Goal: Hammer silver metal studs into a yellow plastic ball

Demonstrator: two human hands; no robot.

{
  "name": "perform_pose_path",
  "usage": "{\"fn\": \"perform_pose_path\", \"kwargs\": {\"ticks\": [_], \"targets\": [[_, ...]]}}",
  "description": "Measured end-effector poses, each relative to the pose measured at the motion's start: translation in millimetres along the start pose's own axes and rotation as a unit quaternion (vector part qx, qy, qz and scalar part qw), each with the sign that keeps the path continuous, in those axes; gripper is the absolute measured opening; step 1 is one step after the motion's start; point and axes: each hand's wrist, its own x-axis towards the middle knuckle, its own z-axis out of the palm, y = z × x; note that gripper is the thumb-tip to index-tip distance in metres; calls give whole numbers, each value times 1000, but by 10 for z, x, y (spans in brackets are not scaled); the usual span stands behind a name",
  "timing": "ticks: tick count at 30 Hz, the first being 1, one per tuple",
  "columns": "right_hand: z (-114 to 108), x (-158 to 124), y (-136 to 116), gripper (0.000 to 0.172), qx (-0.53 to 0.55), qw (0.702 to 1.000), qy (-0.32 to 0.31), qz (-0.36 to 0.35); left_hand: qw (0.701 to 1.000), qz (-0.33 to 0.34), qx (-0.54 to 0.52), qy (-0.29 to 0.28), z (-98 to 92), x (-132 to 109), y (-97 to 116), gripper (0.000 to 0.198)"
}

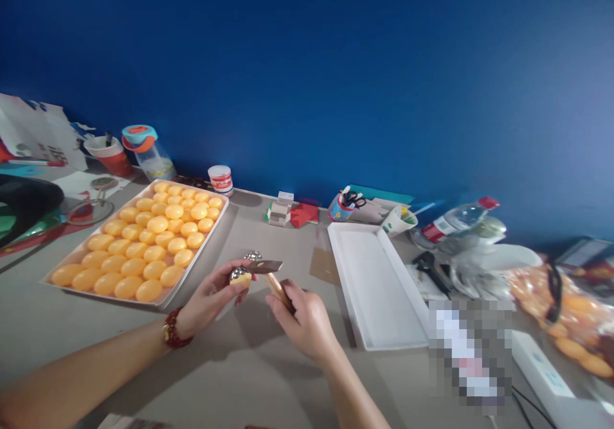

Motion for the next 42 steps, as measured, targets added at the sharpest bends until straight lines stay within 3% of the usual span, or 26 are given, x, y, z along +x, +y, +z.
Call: {"fn": "perform_pose_path", "kwargs": {"ticks": [5, 28, 33, 42], "targets": [[-9, -5, -5, 21, -4, 1000, -12, -18, 999, 26, 1, -23, -18, 16, -5, 39], [22, -2, 5, 21, -80, 996, 8, -48, 994, 69, 90, -4, -7, 19, 66, 35], [2, -9, 9, 22, -53, 997, 26, -50, 991, 75, 109, 9, -18, 16, 61, 35], [46, -18, -4, 19, -99, 994, 0, -51, 984, 97, 145, 28, -28, 46, 41, 31]]}}
